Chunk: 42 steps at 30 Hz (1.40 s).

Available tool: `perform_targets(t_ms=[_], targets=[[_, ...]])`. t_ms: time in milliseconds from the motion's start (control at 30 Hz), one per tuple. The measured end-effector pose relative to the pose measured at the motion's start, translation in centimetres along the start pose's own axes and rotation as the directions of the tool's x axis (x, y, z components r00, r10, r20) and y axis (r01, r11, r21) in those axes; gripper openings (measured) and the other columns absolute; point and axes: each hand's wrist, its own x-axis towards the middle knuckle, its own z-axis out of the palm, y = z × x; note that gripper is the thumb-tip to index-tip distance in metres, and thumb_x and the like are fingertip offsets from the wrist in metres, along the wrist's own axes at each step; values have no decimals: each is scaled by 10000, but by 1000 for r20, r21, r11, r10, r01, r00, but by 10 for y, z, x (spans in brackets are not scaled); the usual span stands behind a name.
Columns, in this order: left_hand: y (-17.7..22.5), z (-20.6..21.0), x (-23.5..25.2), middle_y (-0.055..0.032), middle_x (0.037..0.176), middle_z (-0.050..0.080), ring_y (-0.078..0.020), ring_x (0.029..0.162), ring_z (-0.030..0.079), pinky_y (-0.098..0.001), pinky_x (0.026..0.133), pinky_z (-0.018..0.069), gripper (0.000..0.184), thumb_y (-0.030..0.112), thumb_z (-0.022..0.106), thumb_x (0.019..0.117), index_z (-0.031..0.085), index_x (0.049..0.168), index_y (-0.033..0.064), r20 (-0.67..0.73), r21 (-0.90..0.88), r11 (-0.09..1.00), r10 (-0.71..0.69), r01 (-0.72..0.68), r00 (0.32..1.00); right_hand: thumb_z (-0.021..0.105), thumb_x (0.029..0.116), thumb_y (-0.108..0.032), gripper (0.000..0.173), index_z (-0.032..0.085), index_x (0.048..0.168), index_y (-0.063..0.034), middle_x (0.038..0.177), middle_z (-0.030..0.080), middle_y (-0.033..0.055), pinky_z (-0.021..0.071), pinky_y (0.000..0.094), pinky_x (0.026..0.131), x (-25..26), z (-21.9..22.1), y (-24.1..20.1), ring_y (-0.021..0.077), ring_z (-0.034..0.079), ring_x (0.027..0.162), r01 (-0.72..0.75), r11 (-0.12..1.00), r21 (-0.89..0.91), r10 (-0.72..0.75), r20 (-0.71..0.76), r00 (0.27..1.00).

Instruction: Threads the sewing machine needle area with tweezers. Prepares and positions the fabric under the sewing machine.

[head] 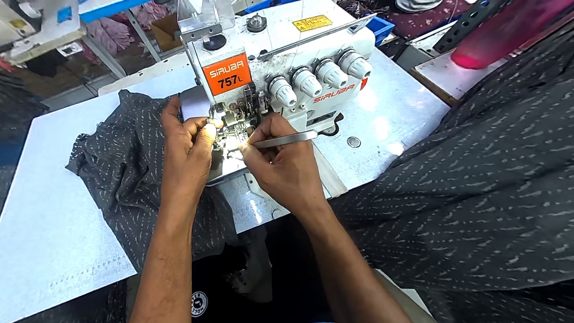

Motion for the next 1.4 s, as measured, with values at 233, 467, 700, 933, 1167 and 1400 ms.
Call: perform_targets(t_ms=[233,467,700,933,1167,1400], targets=[[1,-1,-1,-31,1117,705,-106,920,704,-266,818,579,651,85,544,1036,186,1577,130,6,1,1000,-2,2,1000,744,916,-56,124,637,979,-62,786,678,5,531,198,493,1,11,1,49,620,581,11,1000,-4,-11,-73,997],[1,-1,0,-33,1119,708,-105,927,703,-274,818,576,650,93,546,1035,188,1577,122,-1,19,1000,-1,1,1000,703,902,10,110,624,955,-45,809,688,26,578,228,492,-2,11,-1,73,658,599,46,999,2,-45,-142,989],[1,-1,-1,-27,1110,701,-103,923,702,-272,824,579,645,88,543,1035,192,1575,126,1,7,1000,-3,3,1000,720,909,-42,94,651,962,-77,761,670,-4,520,216,510,2,12,-2,52,612,589,40,990,-136,-46,-36,998],[1,-2,-2,-31,1135,702,-103,934,702,-267,820,576,651,89,540,1036,183,1580,124,6,17,1000,-10,10,1000,727,884,-17,103,652,940,-59,767,658,0,494,191,496,-6,14,-2,41,587,589,90,987,-133,-106,-118,987],[1,-1,-2,-35,1119,705,-108,943,702,-275,838,576,647,91,548,1036,194,1576,123,2,-5,1000,-5,5,1000,699,863,-22,119,610,888,-97,665,582,-18,398,208,396,-6,6,-5,61,499,484,39,998,-56,-41,-45,998],[1,0,-1,-38,1128,701,-115,936,703,-282,829,581,641,93,540,1037,192,1575,121,9,7,1000,-2,2,1000,707,891,-9,133,597,943,-63,766,677,10,485,195,472,-6,9,0,54,595,568,29,986,165,-10,-115,993]])
